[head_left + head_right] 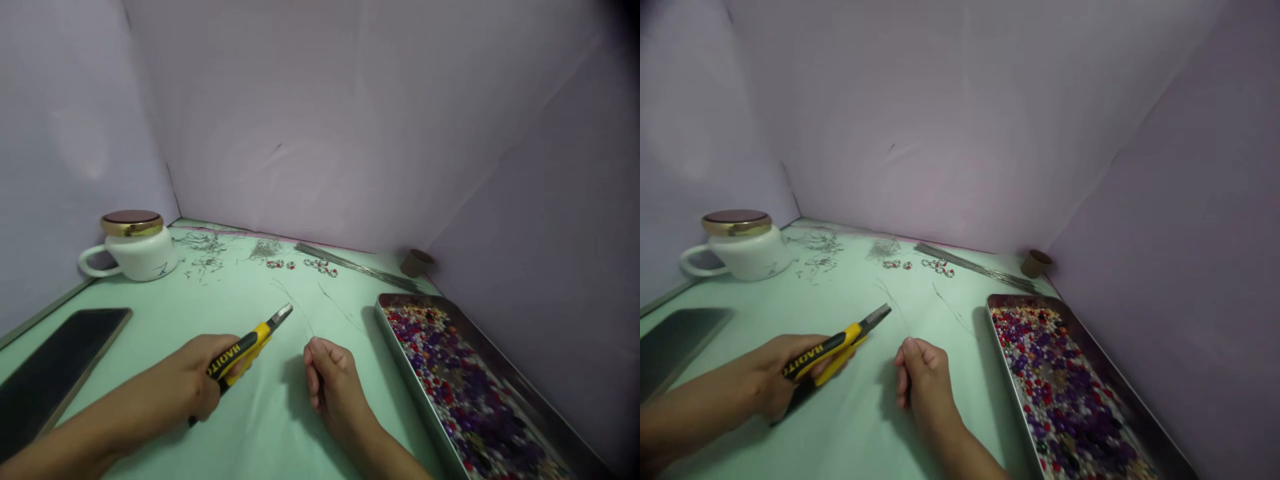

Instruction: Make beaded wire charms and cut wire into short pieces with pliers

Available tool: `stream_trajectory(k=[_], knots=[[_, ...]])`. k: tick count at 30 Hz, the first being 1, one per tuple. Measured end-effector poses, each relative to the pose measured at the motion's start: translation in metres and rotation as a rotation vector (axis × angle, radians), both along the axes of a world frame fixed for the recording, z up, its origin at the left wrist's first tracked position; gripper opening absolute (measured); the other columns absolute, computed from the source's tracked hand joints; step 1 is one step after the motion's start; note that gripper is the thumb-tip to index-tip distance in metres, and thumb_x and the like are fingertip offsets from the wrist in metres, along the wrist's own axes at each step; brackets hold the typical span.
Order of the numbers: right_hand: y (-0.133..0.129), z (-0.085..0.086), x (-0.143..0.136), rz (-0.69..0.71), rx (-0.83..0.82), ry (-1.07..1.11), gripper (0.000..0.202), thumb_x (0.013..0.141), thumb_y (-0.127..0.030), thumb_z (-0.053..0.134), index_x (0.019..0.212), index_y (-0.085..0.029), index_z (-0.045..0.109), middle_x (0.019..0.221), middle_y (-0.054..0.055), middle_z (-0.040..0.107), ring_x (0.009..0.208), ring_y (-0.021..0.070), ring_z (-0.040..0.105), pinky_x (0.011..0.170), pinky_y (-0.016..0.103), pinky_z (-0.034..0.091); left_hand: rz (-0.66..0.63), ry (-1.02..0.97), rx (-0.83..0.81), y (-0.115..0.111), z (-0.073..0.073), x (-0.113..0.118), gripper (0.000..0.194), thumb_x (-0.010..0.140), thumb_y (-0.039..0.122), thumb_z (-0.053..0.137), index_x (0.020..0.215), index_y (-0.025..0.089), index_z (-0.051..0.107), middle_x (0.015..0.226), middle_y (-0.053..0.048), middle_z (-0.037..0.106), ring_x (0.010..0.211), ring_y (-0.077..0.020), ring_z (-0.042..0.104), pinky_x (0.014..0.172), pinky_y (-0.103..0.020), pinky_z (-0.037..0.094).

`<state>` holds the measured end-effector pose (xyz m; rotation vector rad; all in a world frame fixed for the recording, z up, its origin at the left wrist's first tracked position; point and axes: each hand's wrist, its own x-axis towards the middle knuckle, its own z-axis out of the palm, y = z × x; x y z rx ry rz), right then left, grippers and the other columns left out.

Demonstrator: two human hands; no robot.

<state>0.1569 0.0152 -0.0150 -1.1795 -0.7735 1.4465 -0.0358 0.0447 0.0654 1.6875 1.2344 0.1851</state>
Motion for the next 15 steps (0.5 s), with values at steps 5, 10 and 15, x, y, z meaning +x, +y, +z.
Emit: stream_trajectory(k=[5,10,15], knots=[[0.001,0.001,-0.001,0.029,0.021,-0.018,0.037,0.073,-0.049,0.057,0.057,-0.016,0.051,0.031,-0.009,0.039,0.024,0.0033,0.029,0.025,0.013,0.019,-0.029,-0.056,-0.005,-0.002,0.000,0.007,0.019,0.047,0.011,0.036,0.063,0.021,0.036,0.057,0.004,0.033,0.058,-0.0141,0.037,0.049,-0.024,0.029],[0.000,0.001,0.000,0.038,0.020,-0.025,0.038,0.071,-0.050,0.058,0.056,-0.016,0.051,0.031,-0.009,0.039,0.023,0.0030,0.029,0.025,0.014,0.018,-0.042,-0.089,0.005,0.006,-0.001,0.004,0.021,0.045,0.007,0.037,0.062,0.019,0.038,0.061,0.004,0.039,0.057,-0.0121,0.035,0.049,-0.024,0.026],[-0.003,0.003,0.000,0.055,0.012,-0.078,0.040,0.070,-0.051,0.058,0.054,-0.016,0.050,0.030,-0.009,0.039,0.023,0.0027,0.028,0.025,0.014,0.018,0.409,-0.158,-0.039,0.032,-0.005,-0.027,0.033,0.047,0.011,0.039,0.079,0.019,0.041,0.075,-0.001,0.050,0.072,-0.0190,0.049,0.056,-0.027,0.036]])
